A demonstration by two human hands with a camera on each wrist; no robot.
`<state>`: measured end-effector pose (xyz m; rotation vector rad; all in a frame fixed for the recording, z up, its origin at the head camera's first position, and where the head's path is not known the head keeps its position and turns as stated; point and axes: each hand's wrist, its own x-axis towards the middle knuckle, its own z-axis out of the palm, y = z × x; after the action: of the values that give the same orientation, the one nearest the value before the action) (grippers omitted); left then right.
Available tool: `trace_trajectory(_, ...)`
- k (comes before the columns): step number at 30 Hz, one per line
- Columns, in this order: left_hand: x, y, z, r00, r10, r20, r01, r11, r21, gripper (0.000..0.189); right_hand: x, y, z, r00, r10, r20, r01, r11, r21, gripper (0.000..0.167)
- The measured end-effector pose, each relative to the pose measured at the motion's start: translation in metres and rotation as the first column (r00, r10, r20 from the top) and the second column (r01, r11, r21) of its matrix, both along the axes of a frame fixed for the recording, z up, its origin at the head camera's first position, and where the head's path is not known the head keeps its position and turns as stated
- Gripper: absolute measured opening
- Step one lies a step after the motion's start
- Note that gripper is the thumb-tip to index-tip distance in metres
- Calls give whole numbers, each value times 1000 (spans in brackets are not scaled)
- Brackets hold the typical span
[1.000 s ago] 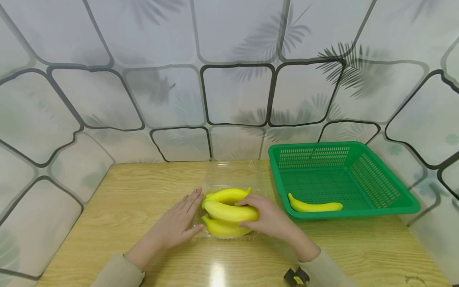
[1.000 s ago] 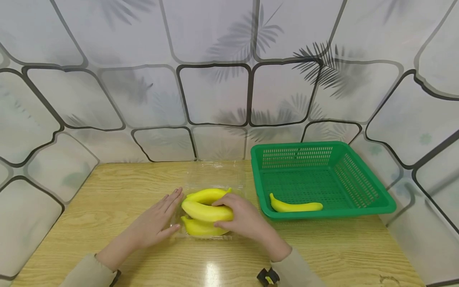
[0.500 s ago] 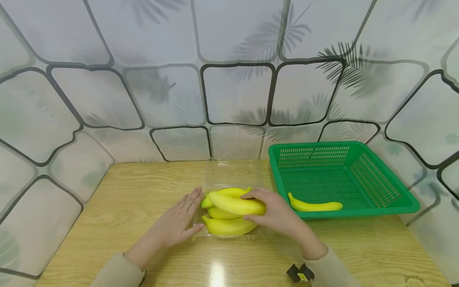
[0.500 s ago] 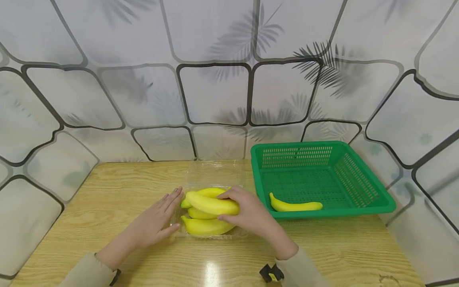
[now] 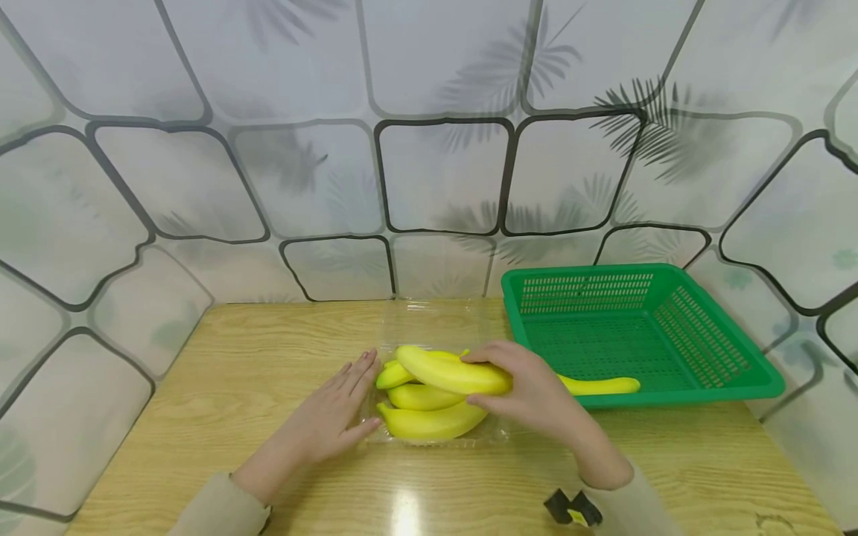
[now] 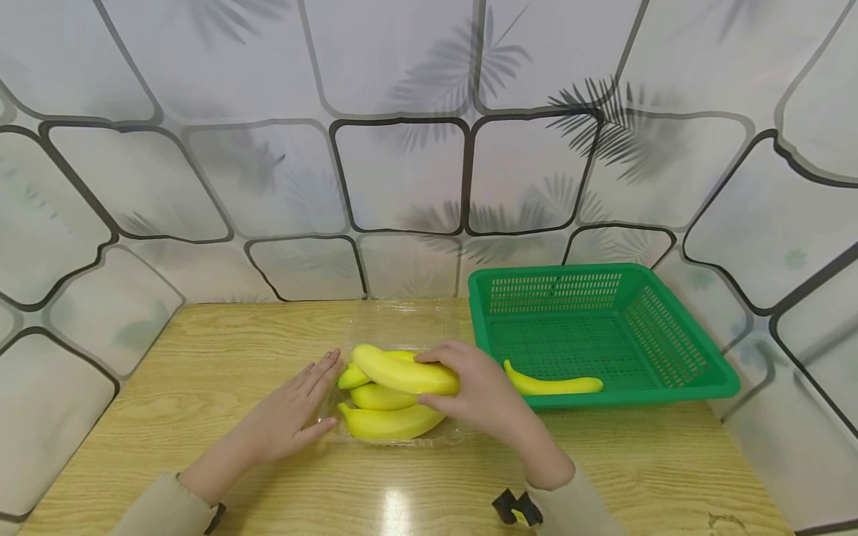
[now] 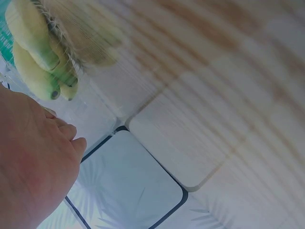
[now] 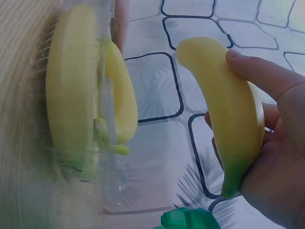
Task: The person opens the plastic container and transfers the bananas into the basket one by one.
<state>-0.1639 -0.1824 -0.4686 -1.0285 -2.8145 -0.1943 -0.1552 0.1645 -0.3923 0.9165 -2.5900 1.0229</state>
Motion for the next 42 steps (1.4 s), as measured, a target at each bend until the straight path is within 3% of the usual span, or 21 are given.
trace_trajectory(19, 2, 0, 1, 1000, -4, 3, 4, 1000, -13, 84, 3, 27, 22, 997, -54, -51, 51, 998, -48, 50)
trace_trajectory(34, 1, 0, -1, 1000, -2, 12, 2, 1000, -7, 84, 1, 51, 24, 982, -135, -131, 130, 990, -50, 51)
trace_trajectory(42, 0, 1, 0, 1000, -11, -18, 11, 1000, 5, 84, 1, 66, 27, 976, -181, -124, 177, 983, -49, 50)
